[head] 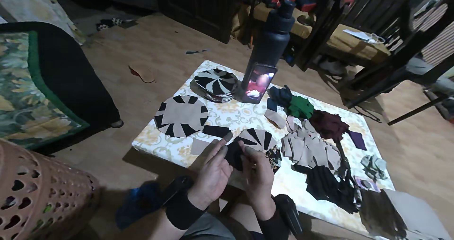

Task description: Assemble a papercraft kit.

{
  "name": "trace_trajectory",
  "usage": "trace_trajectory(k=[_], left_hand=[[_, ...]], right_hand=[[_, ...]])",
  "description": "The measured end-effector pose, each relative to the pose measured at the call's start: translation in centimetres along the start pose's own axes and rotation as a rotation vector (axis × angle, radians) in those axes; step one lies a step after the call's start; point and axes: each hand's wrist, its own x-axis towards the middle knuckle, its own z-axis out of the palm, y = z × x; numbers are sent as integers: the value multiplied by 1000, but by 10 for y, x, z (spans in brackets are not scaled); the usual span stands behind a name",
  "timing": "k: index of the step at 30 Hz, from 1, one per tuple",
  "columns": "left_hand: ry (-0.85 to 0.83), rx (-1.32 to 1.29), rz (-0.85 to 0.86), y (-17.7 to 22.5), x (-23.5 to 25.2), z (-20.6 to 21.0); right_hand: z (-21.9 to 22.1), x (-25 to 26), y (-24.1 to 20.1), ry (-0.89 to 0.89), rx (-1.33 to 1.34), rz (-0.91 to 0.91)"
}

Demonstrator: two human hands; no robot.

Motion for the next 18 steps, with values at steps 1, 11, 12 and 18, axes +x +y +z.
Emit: trace_trajectory(k=[1,11,12,18], left_hand=[[11,-16,5,0,0,0],[39,-121,-1,7,-3,1],[34,-124,13,8,-2,1],[35,-126,9,11,0,-3]], right_hand=[[1,1,0,15,-52,-22],[1,4,0,61,122,-4],[0,5,0,41,191,12],[-6,12,1,15,411,121]])
